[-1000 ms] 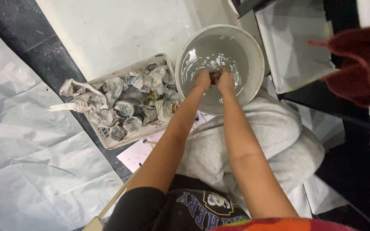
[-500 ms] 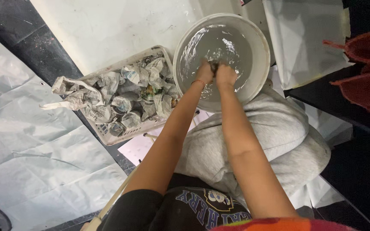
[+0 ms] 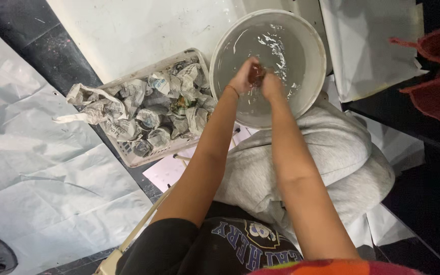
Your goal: The person unwraps small ceramic items from newspaper, rinses them in a bucket of water, dries them with a maroon cloth, and places them on a nearby shelf. The items include a small bowl, a glass, and a small jar.
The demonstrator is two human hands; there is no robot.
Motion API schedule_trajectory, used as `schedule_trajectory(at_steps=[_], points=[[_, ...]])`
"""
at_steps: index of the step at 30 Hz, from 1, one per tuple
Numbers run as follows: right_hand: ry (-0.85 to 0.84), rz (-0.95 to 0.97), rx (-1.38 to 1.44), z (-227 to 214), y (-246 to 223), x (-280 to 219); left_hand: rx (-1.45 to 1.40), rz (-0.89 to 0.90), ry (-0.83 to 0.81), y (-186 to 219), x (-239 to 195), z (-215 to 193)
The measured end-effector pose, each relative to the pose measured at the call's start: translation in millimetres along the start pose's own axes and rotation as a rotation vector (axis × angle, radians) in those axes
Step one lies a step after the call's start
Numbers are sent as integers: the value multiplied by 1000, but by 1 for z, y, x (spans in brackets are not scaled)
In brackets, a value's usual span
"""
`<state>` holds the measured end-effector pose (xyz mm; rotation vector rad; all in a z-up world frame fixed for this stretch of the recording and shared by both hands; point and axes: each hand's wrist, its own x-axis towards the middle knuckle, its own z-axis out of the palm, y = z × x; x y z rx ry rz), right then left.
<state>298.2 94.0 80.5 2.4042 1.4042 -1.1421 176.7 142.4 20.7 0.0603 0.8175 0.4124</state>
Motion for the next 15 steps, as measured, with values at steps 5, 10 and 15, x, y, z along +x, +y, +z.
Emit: schedule_trajectory(at_steps=[5, 10, 15], points=[[387, -210, 412, 3, -43, -30, -309, 82, 19, 13, 7, -13], [183, -254, 463, 7, -59, -30, -206, 156, 227, 17, 6, -14], [58, -317, 196, -1, -47, -28, -346, 64, 198, 15, 5, -17]])
